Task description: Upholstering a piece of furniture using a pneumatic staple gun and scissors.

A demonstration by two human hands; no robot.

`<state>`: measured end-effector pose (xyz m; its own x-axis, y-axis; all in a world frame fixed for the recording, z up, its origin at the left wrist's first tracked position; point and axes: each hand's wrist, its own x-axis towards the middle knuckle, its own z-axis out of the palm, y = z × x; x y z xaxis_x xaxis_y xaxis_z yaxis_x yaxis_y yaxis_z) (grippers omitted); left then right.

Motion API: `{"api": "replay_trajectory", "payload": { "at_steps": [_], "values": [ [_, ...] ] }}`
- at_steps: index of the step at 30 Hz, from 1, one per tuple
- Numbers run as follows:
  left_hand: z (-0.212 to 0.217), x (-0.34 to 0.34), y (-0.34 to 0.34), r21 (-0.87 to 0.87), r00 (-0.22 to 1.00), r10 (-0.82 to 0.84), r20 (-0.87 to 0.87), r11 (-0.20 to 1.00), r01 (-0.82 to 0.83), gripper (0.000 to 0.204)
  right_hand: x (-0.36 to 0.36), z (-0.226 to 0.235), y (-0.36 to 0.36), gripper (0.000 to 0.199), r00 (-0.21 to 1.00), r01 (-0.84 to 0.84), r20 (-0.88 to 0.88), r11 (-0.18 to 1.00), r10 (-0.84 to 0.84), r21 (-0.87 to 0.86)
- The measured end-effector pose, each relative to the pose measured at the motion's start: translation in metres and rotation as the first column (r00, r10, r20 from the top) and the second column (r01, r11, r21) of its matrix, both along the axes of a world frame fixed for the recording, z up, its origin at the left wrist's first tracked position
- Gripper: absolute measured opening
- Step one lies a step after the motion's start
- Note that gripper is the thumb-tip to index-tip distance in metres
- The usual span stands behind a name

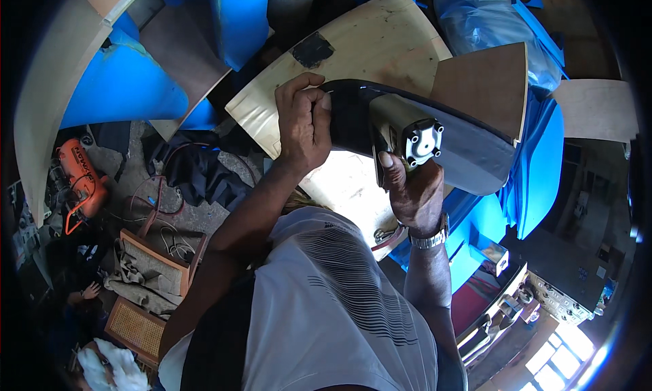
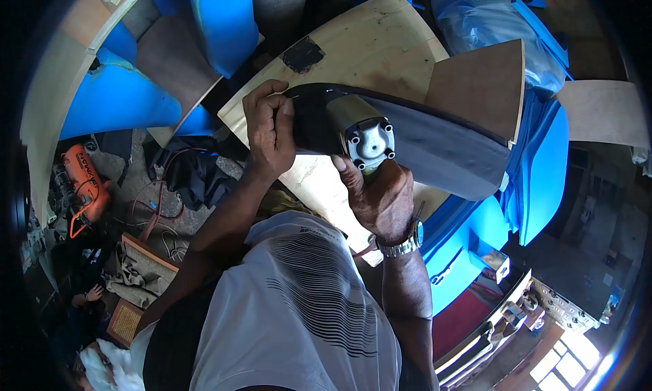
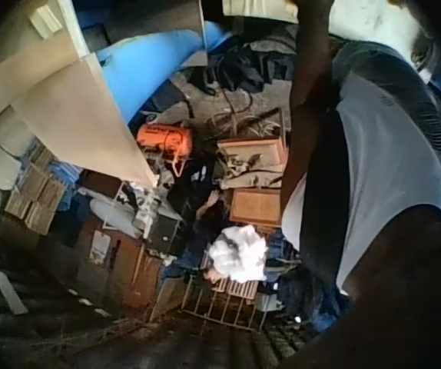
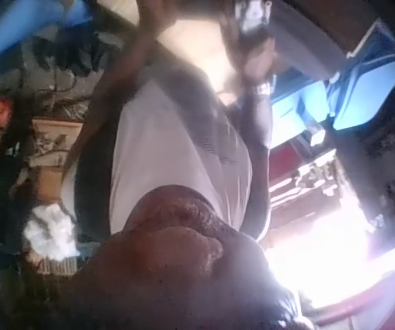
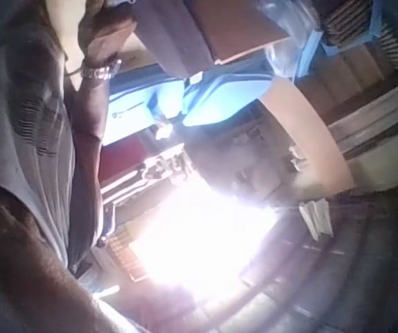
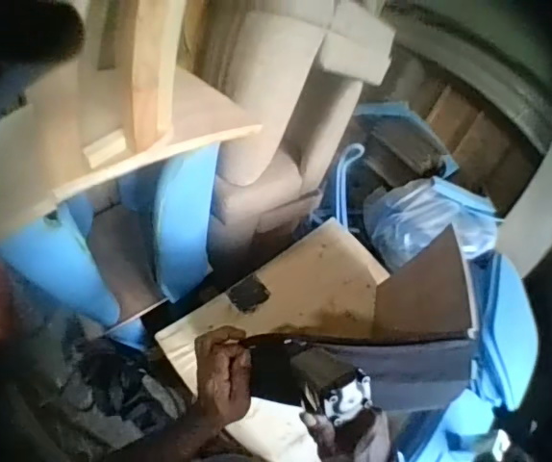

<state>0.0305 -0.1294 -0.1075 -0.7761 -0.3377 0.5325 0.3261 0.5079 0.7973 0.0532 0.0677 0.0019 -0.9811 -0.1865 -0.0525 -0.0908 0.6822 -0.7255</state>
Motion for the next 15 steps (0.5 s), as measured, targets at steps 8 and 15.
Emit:
{"api": "replay_trajectory", "payload": {
  "at_steps": [8,15],
  "values": [
    [-0.001,-0.020,-0.013,-0.025,0.992,-0.093,-0.086,0.995,0.091,0.013,0.000,0.003,0.000,0.054,0.998,0.035,0.057,0.999,-0.033,-0.041],
    [-0.004,-0.028,-0.011,0.009,0.994,-0.095,-0.060,0.995,0.096,0.013,-0.002,0.001,0.006,0.057,0.993,0.044,0.109,0.997,-0.037,-0.063]
  ]
}}
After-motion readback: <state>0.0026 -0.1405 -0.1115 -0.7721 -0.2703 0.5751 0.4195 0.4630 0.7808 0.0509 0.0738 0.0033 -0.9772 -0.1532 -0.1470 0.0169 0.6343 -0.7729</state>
